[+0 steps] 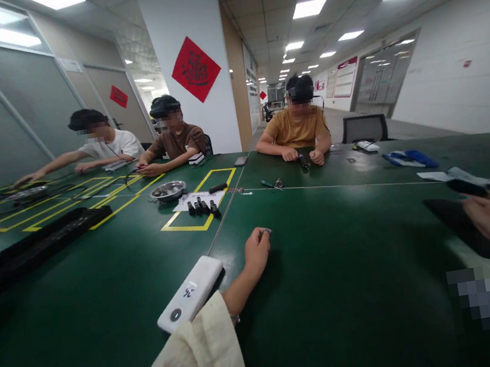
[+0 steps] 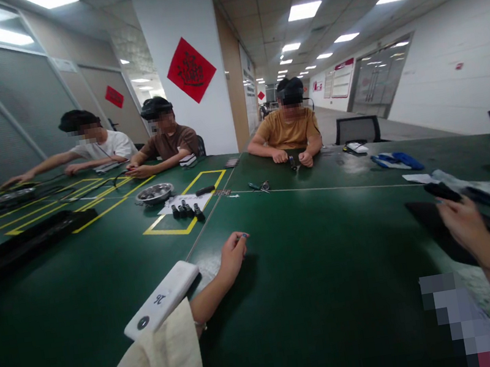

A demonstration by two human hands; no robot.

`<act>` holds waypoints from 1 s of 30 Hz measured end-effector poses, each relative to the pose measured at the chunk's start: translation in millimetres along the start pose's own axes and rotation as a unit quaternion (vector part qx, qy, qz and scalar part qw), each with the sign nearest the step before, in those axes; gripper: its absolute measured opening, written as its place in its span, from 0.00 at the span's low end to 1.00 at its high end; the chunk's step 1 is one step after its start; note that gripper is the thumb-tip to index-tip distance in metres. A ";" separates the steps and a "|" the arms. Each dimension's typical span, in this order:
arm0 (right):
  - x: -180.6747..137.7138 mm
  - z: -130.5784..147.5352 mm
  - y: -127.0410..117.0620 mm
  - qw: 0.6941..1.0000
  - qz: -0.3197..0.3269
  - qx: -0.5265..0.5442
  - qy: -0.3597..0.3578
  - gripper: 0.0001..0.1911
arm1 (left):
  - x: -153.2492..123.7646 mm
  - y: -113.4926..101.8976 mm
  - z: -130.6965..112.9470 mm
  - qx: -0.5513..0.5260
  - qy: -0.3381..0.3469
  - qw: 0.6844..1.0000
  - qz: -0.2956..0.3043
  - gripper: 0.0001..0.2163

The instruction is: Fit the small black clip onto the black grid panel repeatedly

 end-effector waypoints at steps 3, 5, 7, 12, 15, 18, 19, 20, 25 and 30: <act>-11.1 61.0 15.1 0.991 0.085 0.102 -0.015 0.27 | 0.2 0.6 -0.4 -0.002 -0.001 1.000 0.000 0.11; -31.5 116.8 23.8 0.973 0.135 0.166 -0.090 0.25 | 0.1 0.3 -0.6 -0.005 -0.004 1.000 -0.003 0.11; -61.7 171.5 29.3 0.941 0.177 0.242 -0.154 0.27 | -0.1 -1.0 -1.1 -0.011 -0.006 1.000 -0.008 0.11; -150.2 276.1 28.4 0.870 0.277 0.345 -0.219 0.28 | 0.4 -22.1 -12.9 -0.014 0.035 0.994 -0.101 0.06; -201.4 326.2 15.3 0.806 0.356 0.371 -0.295 0.25 | -2.6 -35.1 -29.2 -0.008 0.104 0.983 -0.148 0.05; -238.8 360.0 4.5 0.746 0.416 0.373 -0.362 0.24 | -9.8 -45.9 -46.5 0.003 0.196 0.960 -0.202 0.06; -248.1 367.2 3.9 0.733 0.431 0.367 -0.378 0.24 | -12.8 -48.0 -51.0 0.009 0.225 0.950 -0.217 0.06; -256.1 372.6 4.4 0.722 0.443 0.359 -0.391 0.24 | -15.8 -49.1 -54.5 0.015 0.250 0.941 -0.226 0.07; -282.4 381.3 5.6 0.677 0.467 0.342 -0.454 0.21 | -23.4 -46.8 -61.0 0.025 0.303 0.927 -0.221 0.07; -251.4 357.8 10.1 0.717 0.431 0.302 -0.457 0.17 | -28.3 -45.7 -69.4 0.061 0.337 0.916 -0.207 0.11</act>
Point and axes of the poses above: each hand's wrist, its own x-axis towards the middle knuckle, its own y-axis out of the palm, z = x × y, the point moved 8 cm from there along x, towards the middle knuckle, and after that the axes turned 15 degrees about -z, right-handed, at the moved point
